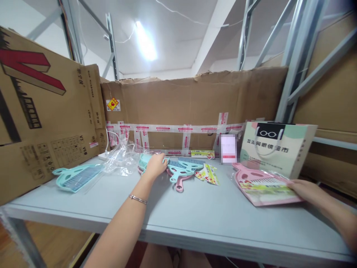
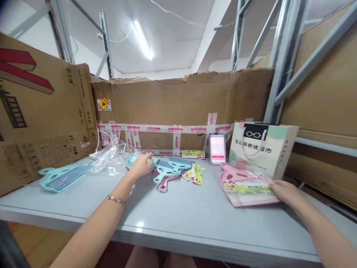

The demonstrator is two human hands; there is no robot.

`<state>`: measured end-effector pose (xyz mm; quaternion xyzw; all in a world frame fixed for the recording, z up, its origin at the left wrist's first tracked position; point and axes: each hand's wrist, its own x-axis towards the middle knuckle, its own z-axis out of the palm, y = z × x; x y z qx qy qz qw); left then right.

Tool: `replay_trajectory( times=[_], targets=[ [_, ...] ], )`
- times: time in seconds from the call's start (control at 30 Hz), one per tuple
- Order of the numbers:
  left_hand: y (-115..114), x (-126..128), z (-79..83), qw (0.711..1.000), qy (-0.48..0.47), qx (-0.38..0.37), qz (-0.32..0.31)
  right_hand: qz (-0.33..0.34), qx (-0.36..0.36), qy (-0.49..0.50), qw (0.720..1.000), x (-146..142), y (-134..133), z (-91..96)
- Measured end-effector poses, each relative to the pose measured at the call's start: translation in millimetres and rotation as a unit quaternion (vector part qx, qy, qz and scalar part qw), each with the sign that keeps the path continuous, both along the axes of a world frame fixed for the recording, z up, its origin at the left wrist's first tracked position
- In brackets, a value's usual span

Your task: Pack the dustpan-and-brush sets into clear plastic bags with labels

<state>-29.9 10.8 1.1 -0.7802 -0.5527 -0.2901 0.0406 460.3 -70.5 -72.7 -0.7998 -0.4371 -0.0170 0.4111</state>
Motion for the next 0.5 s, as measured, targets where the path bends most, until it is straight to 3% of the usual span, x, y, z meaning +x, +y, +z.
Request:
replay_trajectory(
  times=[0.1,0.17,0.2,0.33,0.43,0.5],
  targets=[
    [-3,2,-3.3,0.99,0.131,-0.038,0.033,-0.075,-0.079,-0.065,0.992,-21,-2,1.3],
    [-4,2,-3.4,0.988,0.14,-0.036,0.053,-0.12,-0.031,-0.168,0.978,-45,-5,13.1],
    [-4,1,-3.2,0.987,0.143,-0.036,0.062,-0.105,-0.005,-0.206,0.973,-59,-5,21.3],
    [-7,-1,-0.7,0.982,0.172,0.014,0.076,0.079,0.111,-0.273,0.952,-130,14,57.1],
    [-12,-1,4.5,0.972,0.199,0.11,0.06,0.275,0.166,-0.221,0.921,-186,44,75.7],
    [-15,0,9.2,0.966,0.207,0.152,0.028,0.325,0.19,-0.171,0.91,-215,64,83.8]
  ],
)
